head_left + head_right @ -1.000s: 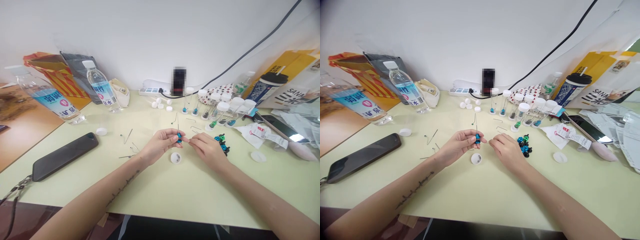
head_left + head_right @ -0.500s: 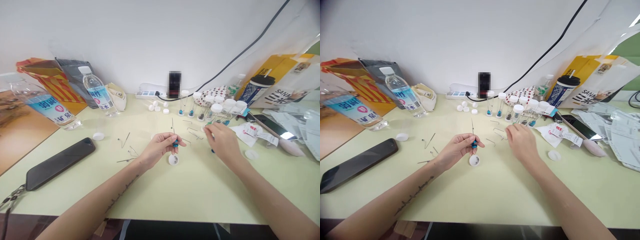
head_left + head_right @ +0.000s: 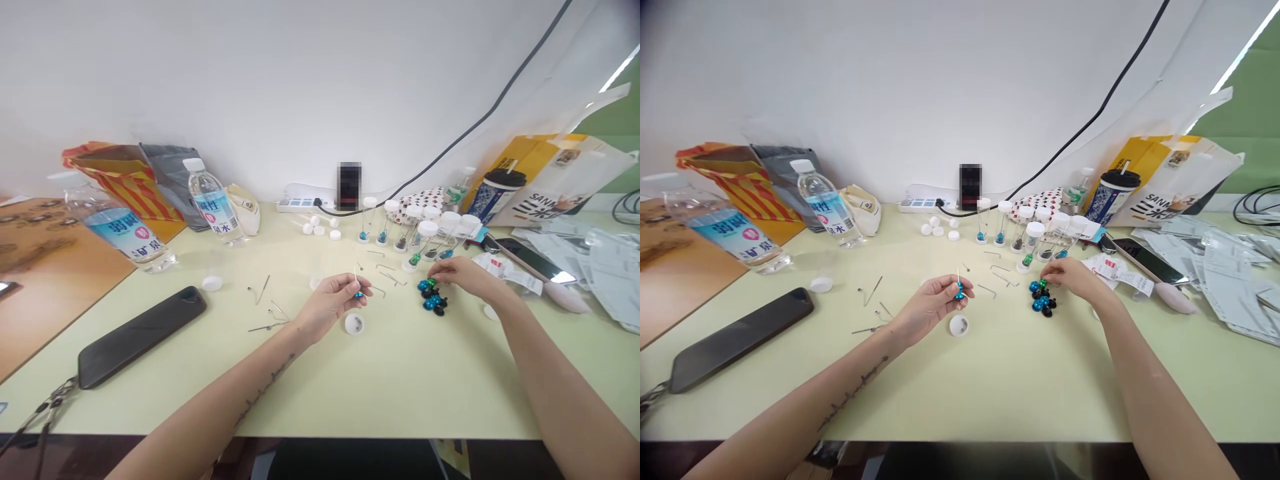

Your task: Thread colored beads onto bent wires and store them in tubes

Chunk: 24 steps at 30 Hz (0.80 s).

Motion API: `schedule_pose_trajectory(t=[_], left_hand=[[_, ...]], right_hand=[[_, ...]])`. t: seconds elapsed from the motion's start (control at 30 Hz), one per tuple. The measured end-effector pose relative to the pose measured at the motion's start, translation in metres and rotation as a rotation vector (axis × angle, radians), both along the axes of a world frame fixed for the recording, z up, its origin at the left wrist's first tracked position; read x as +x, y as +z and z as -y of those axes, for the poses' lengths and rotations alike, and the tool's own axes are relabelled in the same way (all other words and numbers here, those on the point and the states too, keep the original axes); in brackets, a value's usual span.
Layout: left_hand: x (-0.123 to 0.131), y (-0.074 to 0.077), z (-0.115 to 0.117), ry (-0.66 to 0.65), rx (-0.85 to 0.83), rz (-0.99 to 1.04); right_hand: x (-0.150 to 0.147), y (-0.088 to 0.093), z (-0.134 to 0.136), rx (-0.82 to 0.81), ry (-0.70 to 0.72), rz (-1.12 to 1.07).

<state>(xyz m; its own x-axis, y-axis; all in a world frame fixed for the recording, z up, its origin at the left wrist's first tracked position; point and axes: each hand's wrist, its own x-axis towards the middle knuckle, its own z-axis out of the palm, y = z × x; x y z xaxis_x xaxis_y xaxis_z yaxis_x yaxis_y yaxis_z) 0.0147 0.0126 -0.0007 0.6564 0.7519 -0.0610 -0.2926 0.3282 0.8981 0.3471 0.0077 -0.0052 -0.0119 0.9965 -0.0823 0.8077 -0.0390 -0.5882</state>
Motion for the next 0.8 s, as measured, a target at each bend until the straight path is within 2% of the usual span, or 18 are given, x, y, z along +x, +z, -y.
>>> schedule_pose_trajectory(t=[0.27,0.43,0.53,0.63,0.7,0.73,0.8], left_hand=[[-0.005,0.001,-0.002,0.064,0.005,-0.036],[-0.004,0.000,0.002,0.031,0.002,-0.067],[-0.002,0.000,0.007,-0.002,0.004,-0.091],[0.000,0.000,0.010,0.009,0.057,-0.109],[0.002,0.000,0.011,0.031,0.098,-0.124],[0.003,0.000,0.011,0.040,0.109,-0.131],[0.004,-0.001,0.010,0.053,0.116,-0.133]], right_hand=[[0.002,0.000,-0.002,-0.051,0.064,-0.141],[0.006,0.001,-0.001,-0.010,-0.001,-0.112],[0.007,0.006,0.001,0.100,-0.143,-0.056],[-0.007,0.016,0.006,0.292,-0.257,-0.088],[-0.029,0.022,0.011,0.478,-0.211,-0.336],[-0.043,0.023,0.015,0.539,-0.155,-0.383],[-0.074,0.020,0.023,0.609,-0.053,-0.329]])
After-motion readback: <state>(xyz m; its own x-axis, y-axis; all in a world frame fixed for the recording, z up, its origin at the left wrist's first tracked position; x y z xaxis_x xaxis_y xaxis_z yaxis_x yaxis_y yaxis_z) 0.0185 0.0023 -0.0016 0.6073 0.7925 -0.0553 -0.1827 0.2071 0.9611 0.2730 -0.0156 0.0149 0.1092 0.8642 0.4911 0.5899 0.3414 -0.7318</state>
